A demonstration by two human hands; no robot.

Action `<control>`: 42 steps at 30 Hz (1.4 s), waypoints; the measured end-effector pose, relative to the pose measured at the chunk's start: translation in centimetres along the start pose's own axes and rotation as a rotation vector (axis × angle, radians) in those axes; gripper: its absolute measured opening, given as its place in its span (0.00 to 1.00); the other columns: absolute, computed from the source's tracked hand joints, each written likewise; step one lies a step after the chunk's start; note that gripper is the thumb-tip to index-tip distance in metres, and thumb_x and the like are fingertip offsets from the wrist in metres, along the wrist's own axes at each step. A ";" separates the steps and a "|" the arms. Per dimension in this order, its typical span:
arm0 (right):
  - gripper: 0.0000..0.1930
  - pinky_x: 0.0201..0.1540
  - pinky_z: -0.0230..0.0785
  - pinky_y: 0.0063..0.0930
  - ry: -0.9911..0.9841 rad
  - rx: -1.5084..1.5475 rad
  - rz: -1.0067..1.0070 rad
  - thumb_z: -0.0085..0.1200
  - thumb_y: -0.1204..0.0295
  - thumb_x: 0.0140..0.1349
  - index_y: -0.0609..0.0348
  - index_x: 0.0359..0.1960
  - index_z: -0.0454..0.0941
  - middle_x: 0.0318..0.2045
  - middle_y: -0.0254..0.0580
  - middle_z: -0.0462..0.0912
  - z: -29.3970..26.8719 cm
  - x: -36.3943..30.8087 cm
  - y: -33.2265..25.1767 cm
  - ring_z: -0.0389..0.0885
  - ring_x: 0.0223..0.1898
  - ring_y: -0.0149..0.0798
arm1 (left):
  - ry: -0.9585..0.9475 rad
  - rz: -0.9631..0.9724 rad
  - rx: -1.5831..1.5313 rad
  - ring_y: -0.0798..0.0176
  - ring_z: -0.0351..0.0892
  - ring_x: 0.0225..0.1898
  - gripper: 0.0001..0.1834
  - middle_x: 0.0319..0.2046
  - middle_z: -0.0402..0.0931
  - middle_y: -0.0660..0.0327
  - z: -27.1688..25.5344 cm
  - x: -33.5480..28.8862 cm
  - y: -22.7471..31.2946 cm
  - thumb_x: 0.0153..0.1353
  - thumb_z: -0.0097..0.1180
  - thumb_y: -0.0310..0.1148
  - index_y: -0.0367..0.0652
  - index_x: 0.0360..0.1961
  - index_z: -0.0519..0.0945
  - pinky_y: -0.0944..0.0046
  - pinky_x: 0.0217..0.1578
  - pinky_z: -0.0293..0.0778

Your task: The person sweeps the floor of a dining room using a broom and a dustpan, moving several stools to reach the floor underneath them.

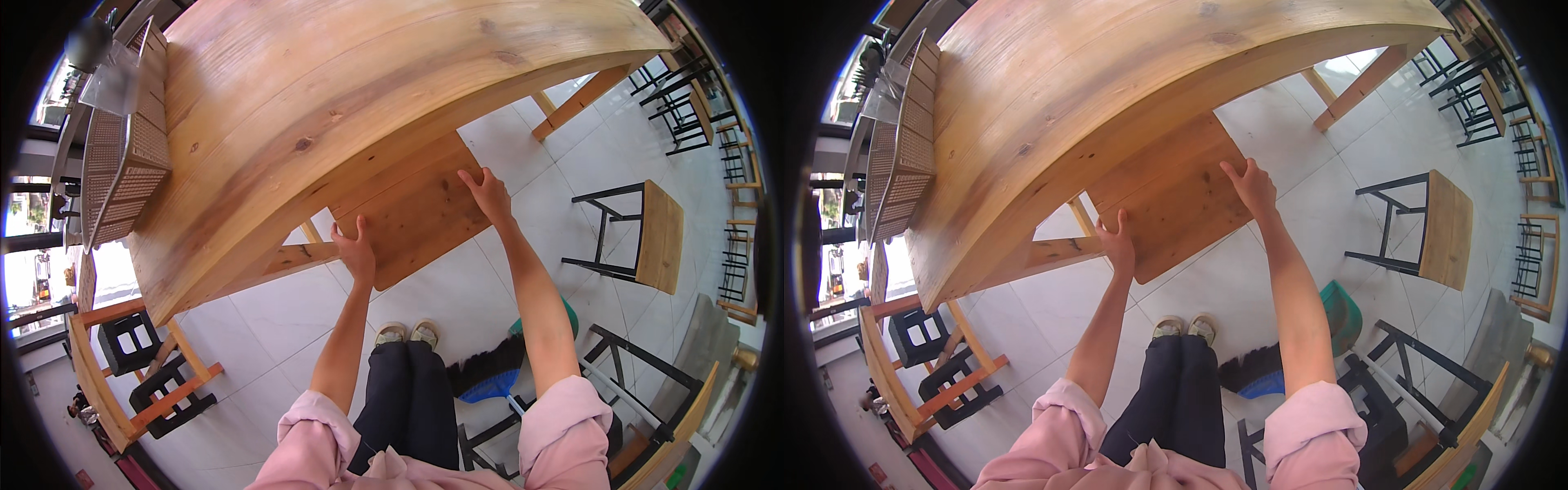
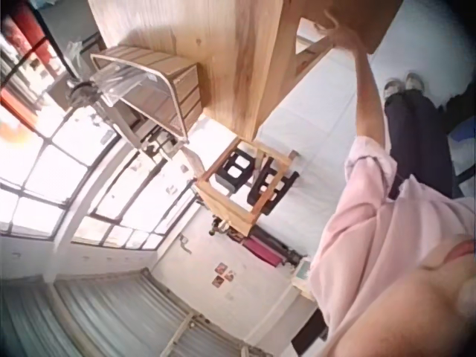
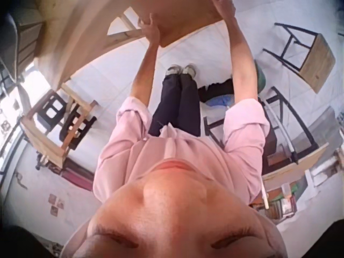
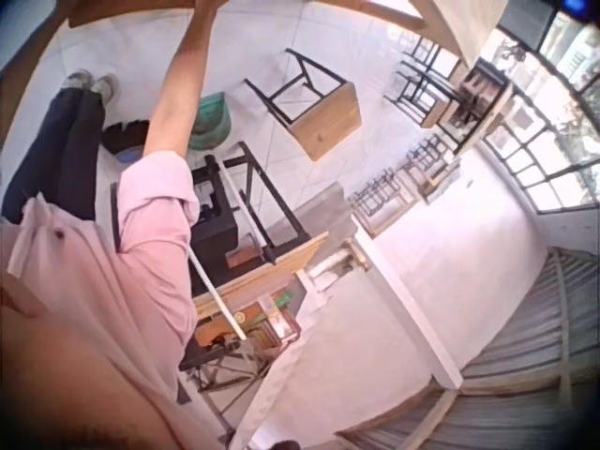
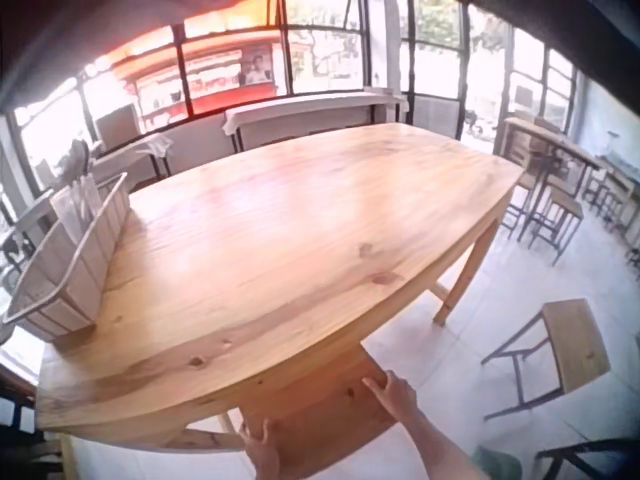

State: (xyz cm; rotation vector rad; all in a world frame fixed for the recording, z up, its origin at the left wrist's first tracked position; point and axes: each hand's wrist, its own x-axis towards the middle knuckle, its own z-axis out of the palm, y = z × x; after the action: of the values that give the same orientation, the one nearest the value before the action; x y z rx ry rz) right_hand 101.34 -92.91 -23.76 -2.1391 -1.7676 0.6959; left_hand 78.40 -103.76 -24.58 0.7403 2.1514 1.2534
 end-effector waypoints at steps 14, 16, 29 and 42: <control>0.30 0.32 0.66 0.37 0.077 0.287 0.273 0.52 0.42 0.44 0.62 0.30 0.75 0.23 0.46 0.78 -4.6 -11.1 0.8 0.77 0.29 0.47 | -0.115 -0.063 0.129 0.51 0.73 0.42 0.25 0.39 0.74 0.49 -5.6 -5.2 1.8 0.53 0.53 0.47 0.35 0.41 0.71 0.59 0.41 0.67; 0.30 0.34 0.66 0.37 0.100 0.284 0.335 0.53 0.43 0.44 0.62 0.33 0.75 0.26 0.48 0.78 -5.8 -14.3 1.3 0.77 0.31 0.49 | -0.155 -0.036 0.190 0.49 0.74 0.40 0.24 0.36 0.75 0.48 -7.1 -6.5 2.5 0.53 0.54 0.46 0.34 0.40 0.72 0.58 0.40 0.68; 0.23 0.35 0.67 0.34 0.358 0.448 0.538 0.56 0.53 0.48 0.63 0.35 0.74 0.27 0.51 0.79 -2.3 -31.8 0.6 0.78 0.32 0.48 | -0.383 0.132 0.267 0.45 0.75 0.34 0.22 0.30 0.76 0.46 -15.8 -9.2 -0.1 0.49 0.56 0.44 0.33 0.35 0.73 0.56 0.34 0.70; 0.21 0.29 0.65 0.29 0.539 0.579 0.726 0.57 0.57 0.50 0.61 0.36 0.69 0.20 0.48 0.78 5.8 -38.8 -2.2 0.77 0.24 0.40 | -0.641 0.245 0.359 0.44 0.74 0.35 0.23 0.31 0.76 0.46 -17.0 -4.7 -3.9 0.49 0.56 0.44 0.33 0.37 0.72 0.56 0.34 0.70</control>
State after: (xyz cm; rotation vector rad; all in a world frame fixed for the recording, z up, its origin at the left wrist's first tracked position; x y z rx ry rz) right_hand 91.18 -130.74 -20.35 -2.2056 -0.4238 0.5926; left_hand 69.32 -118.71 -20.05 1.3735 1.7835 0.6011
